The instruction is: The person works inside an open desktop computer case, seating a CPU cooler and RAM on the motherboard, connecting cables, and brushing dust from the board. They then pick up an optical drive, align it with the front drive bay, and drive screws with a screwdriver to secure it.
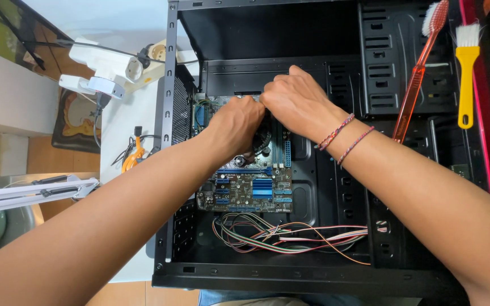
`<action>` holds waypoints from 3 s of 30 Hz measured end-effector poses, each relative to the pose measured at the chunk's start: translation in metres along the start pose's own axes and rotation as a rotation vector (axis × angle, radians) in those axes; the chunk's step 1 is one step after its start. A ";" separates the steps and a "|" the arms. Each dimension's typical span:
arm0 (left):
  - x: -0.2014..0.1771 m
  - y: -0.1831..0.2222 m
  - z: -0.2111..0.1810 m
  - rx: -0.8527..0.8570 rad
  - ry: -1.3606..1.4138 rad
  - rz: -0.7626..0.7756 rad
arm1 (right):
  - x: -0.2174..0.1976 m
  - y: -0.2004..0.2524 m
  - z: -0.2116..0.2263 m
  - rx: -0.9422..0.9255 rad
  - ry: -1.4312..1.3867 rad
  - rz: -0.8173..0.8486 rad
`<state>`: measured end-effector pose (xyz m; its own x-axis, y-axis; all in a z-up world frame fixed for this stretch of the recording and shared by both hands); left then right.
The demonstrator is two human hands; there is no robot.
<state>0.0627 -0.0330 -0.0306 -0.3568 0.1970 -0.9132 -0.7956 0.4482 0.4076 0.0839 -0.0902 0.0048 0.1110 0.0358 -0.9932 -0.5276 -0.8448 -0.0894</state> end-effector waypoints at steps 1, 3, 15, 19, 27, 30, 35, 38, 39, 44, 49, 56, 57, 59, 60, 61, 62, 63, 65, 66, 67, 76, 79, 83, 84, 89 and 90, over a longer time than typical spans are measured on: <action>0.002 -0.001 0.001 0.001 0.000 -0.001 | 0.000 0.001 -0.002 0.001 0.001 0.001; 0.005 -0.003 0.005 -0.022 0.015 -0.026 | -0.002 0.002 -0.003 -0.015 -0.162 -0.049; 0.002 -0.002 0.001 0.002 -0.007 -0.007 | 0.007 0.001 -0.005 -0.050 -0.018 -0.088; 0.003 -0.002 0.000 0.011 -0.012 -0.005 | 0.008 0.001 -0.006 -0.044 -0.016 -0.075; -0.003 0.002 0.001 0.004 0.038 -0.035 | 0.004 0.004 -0.002 -0.076 0.028 -0.111; -0.002 0.002 0.001 -0.023 0.072 0.054 | 0.003 0.003 -0.002 -0.065 0.017 -0.069; 0.001 0.002 0.001 -0.003 0.053 0.001 | 0.009 0.002 -0.004 -0.047 -0.025 -0.093; -0.004 0.005 0.001 -0.017 0.080 0.016 | 0.010 0.001 -0.011 -0.007 -0.121 -0.022; -0.005 0.005 0.002 -0.034 0.089 0.047 | 0.011 0.001 -0.014 0.021 -0.189 0.029; -0.001 0.002 0.003 -0.038 0.059 0.033 | 0.000 0.002 -0.020 0.117 -0.335 0.080; 0.001 0.000 0.004 -0.034 0.072 0.003 | 0.016 0.002 -0.028 0.148 -0.443 0.079; 0.000 -0.001 0.003 -0.021 0.049 -0.018 | 0.000 -0.001 -0.018 0.108 -0.379 0.110; 0.000 0.000 0.004 -0.030 0.059 -0.013 | -0.004 -0.001 -0.015 0.070 -0.358 0.070; 0.001 0.000 0.006 -0.059 0.093 -0.001 | -0.002 -0.003 -0.015 0.067 -0.350 0.081; 0.002 0.001 0.009 -0.087 0.127 0.010 | -0.001 -0.004 -0.014 0.064 -0.341 0.092; 0.001 0.003 0.009 -0.093 0.128 0.012 | 0.001 -0.004 -0.011 0.059 -0.343 0.092; -0.001 0.003 0.008 -0.086 0.122 0.033 | 0.001 -0.004 -0.012 0.071 -0.360 0.085; -0.002 0.002 0.007 -0.078 0.115 0.055 | 0.001 -0.003 -0.013 0.082 -0.377 0.079; -0.003 0.004 0.007 -0.068 0.100 0.028 | 0.000 -0.004 -0.014 0.101 -0.388 0.076; -0.005 0.004 0.006 -0.057 0.082 0.004 | -0.001 -0.004 -0.016 0.120 -0.400 0.071; -0.006 0.004 0.006 -0.057 0.083 0.001 | -0.002 -0.005 -0.014 0.120 -0.398 0.072; -0.008 0.007 0.008 -0.140 0.043 -0.031 | 0.014 -0.002 -0.027 0.376 -0.489 0.201; -0.013 0.012 0.008 -0.206 -0.020 -0.051 | 0.008 -0.002 -0.024 0.390 -0.468 0.157; -0.008 0.008 0.005 -0.198 -0.083 -0.104 | 0.021 0.000 -0.029 0.480 -0.456 0.172; -0.009 0.009 0.003 -0.187 -0.095 -0.106 | 0.023 -0.001 -0.029 0.468 -0.509 0.139; 0.001 -0.002 0.005 -0.194 -0.121 -0.088 | 0.020 -0.005 -0.025 0.401 -0.499 0.094; 0.000 -0.003 0.004 -0.185 -0.128 -0.086 | 0.018 -0.006 -0.025 0.387 -0.534 0.081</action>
<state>0.0670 -0.0309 -0.0316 -0.2284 0.2795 -0.9326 -0.9007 0.3029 0.3114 0.1096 -0.0976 -0.0102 -0.3221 0.3238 -0.8896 -0.7919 -0.6071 0.0658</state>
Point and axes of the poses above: each hand's wrist, its own y-axis away from the middle knuckle, its own x-axis out of the palm, z = x × y, the point moved 8 cm from there along -y, towards the middle knuckle, and after that the axes turned 6 degrees about z, right-handed, at the moved point
